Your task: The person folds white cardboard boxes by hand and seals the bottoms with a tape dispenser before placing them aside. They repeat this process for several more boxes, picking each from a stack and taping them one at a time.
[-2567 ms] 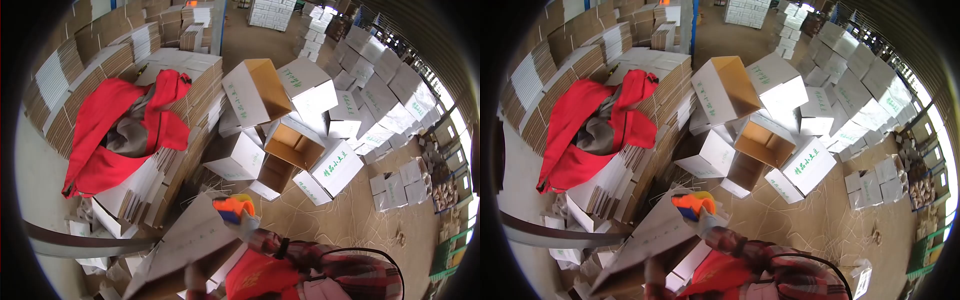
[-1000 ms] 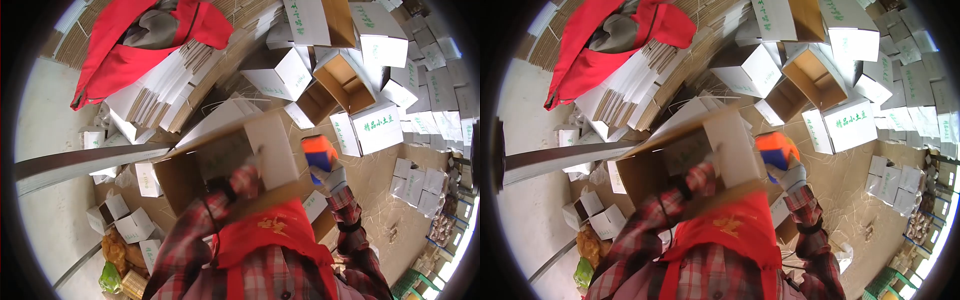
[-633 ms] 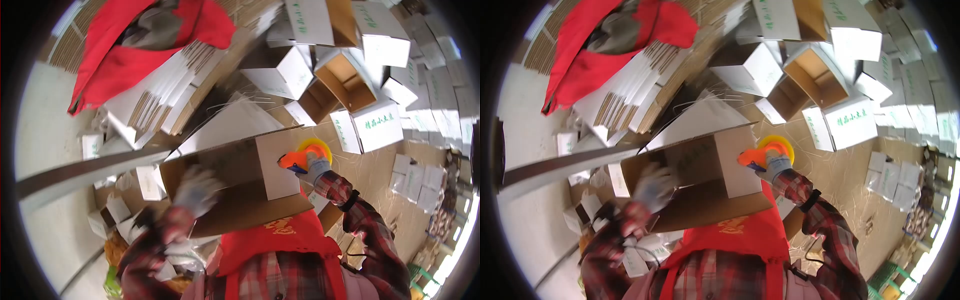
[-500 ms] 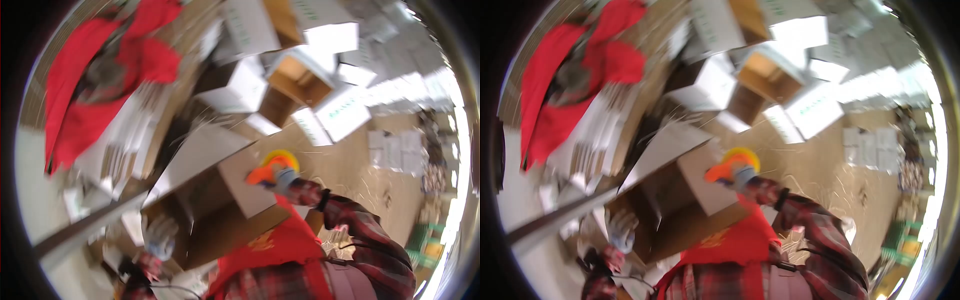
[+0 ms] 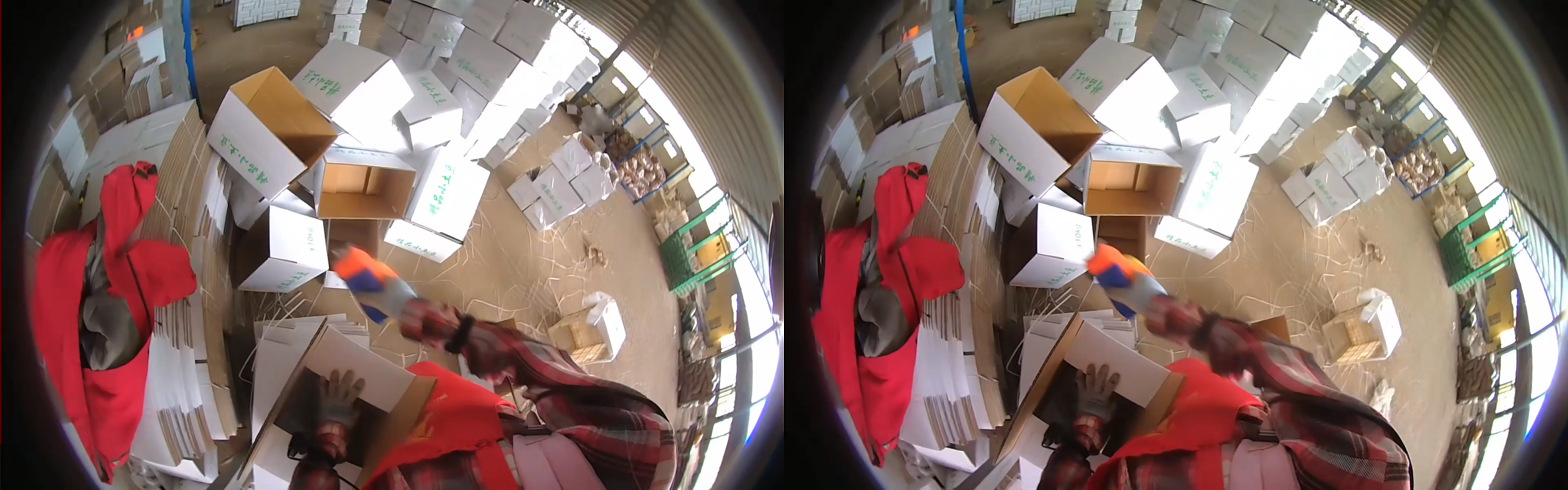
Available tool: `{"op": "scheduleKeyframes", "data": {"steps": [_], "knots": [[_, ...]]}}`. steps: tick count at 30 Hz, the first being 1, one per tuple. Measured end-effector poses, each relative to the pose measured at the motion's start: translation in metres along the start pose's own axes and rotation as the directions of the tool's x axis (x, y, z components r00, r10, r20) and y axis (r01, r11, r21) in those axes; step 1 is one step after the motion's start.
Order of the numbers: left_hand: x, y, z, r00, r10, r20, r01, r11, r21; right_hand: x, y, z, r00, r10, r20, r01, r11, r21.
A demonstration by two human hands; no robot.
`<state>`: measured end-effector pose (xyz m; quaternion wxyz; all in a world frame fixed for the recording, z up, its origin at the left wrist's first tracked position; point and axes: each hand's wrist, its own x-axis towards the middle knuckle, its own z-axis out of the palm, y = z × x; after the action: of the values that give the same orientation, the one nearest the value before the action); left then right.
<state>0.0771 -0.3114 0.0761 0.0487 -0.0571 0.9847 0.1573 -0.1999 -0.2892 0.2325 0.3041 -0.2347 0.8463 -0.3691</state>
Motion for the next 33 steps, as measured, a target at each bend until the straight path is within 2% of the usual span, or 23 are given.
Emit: {"op": "scheduleKeyframes", "data": {"steps": [2, 4, 5, 7, 9, 10, 11, 12, 13, 14, 15, 16, 18, 19, 20, 22, 23, 26, 27, 28, 30, 32, 33], "knots": [[0.004, 0.003, 0.014, 0.999, -0.049, -0.017, 0.049, 0.998, -0.045, 0.02, -0.061, 0.016, 0.958, -0.27, 0.098, 0.264, 0.962, 0.072], [0.0, 0.01, 0.02, 0.994, -0.105, -0.033, 0.101, 0.989, -0.107, 0.021, -0.115, 0.039, 0.909, -0.23, 0.349, 0.344, 0.886, -0.312], [-0.002, 0.014, 0.011, 0.995, -0.094, -0.039, 0.09, 0.991, -0.104, 0.021, -0.112, 0.058, 0.835, -0.318, 0.449, 0.505, 0.768, -0.395], [-0.005, 0.02, -0.013, 0.993, -0.108, -0.042, 0.102, 0.987, -0.122, 0.012, -0.071, 0.117, 0.609, -0.409, 0.679, 0.786, 0.427, -0.447], [-0.038, 0.021, -0.005, 0.974, -0.159, 0.163, 0.22, 0.842, -0.493, -0.005, 0.018, 0.155, 0.49, -0.582, 0.649, 0.867, 0.253, -0.428], [-0.056, 0.025, -0.001, 0.952, -0.174, 0.251, 0.3, 0.689, -0.66, -0.016, 0.056, 0.161, 0.434, -0.636, 0.638, 0.889, 0.185, -0.42], [-0.074, 0.043, -0.075, 0.832, -0.227, 0.506, 0.487, 0.737, -0.469, -0.02, 0.085, 0.149, 0.421, -0.645, 0.637, 0.895, 0.18, -0.409], [-0.105, 0.056, -0.097, 0.829, -0.396, 0.395, 0.542, 0.74, -0.397, -0.024, 0.076, 0.138, 0.405, -0.66, 0.632, 0.9, 0.168, -0.402], [-0.13, 0.072, -0.109, 0.795, -0.545, 0.267, 0.607, 0.728, -0.32, -0.031, 0.064, 0.131, 0.561, -0.407, 0.72, 0.824, 0.196, -0.531], [-0.151, 0.09, -0.113, 0.735, -0.663, 0.145, 0.676, 0.699, -0.232, -0.032, 0.049, 0.129, 0.636, -0.256, 0.728, 0.765, 0.335, -0.551], [-0.163, 0.103, -0.113, 0.636, -0.77, -0.059, 0.725, 0.621, -0.298, -0.035, 0.025, 0.126, 0.693, -0.098, 0.714, 0.671, 0.449, -0.59], [-0.164, 0.105, -0.114, 0.494, -0.824, -0.279, 0.744, 0.566, -0.354, -0.039, -0.004, 0.112, 0.644, -0.08, 0.761, 0.739, 0.324, -0.591], [-0.152, 0.087, -0.115, 0.462, -0.786, -0.41, 0.777, 0.582, -0.241, -0.041, 0.01, 0.116, 0.599, -0.255, 0.759, 0.797, 0.283, -0.534], [-0.142, 0.064, -0.11, 0.393, -0.784, -0.481, 0.802, 0.548, -0.239, -0.04, 0.018, 0.116, 0.583, -0.345, 0.735, 0.812, 0.263, -0.521], [-0.13, 0.036, -0.101, 0.322, -0.774, -0.545, 0.823, 0.513, -0.244, -0.037, 0.014, 0.117, 0.599, -0.282, 0.75, 0.796, 0.316, -0.516], [-0.109, -0.01, -0.056, 0.243, -0.833, -0.497, 0.879, 0.405, -0.25, -0.04, -0.001, 0.11, 0.631, -0.136, 0.763, 0.734, 0.422, -0.532], [-0.106, -0.021, -0.039, 0.221, -0.848, -0.482, 0.893, 0.375, -0.25, -0.037, -0.008, 0.107, 0.589, -0.168, 0.79, 0.791, 0.319, -0.522], [-0.103, -0.019, -0.028, 0.226, -0.824, -0.52, 0.876, 0.405, -0.261, -0.03, -0.018, 0.101, 0.65, -0.088, 0.755, 0.632, 0.615, -0.472], [-0.104, -0.022, -0.022, 0.214, -0.813, -0.541, 0.875, 0.406, -0.265, -0.045, -0.038, 0.097, 0.548, -0.025, 0.836, 0.451, 0.851, -0.27], [-0.105, -0.028, -0.021, 0.21, -0.794, -0.57, 0.871, 0.417, -0.26, -0.064, -0.057, 0.097, 0.435, -0.02, 0.9, 0.485, 0.847, -0.216], [-0.109, -0.031, -0.028, 0.195, -0.782, -0.591, 0.801, 0.475, -0.364, -0.108, -0.078, 0.104, 0.201, -0.004, 0.98, 0.525, 0.845, -0.104], [-0.113, -0.028, -0.041, 0.17, -0.772, -0.613, 0.717, 0.523, -0.461, -0.127, -0.076, 0.135, 0.204, 0.298, 0.933, 0.554, 0.75, -0.361], [-0.123, -0.022, -0.045, 0.127, -0.757, -0.641, 0.59, 0.577, -0.565, -0.128, -0.06, 0.139, 0.14, 0.104, 0.985, 0.374, 0.915, -0.15]]}}
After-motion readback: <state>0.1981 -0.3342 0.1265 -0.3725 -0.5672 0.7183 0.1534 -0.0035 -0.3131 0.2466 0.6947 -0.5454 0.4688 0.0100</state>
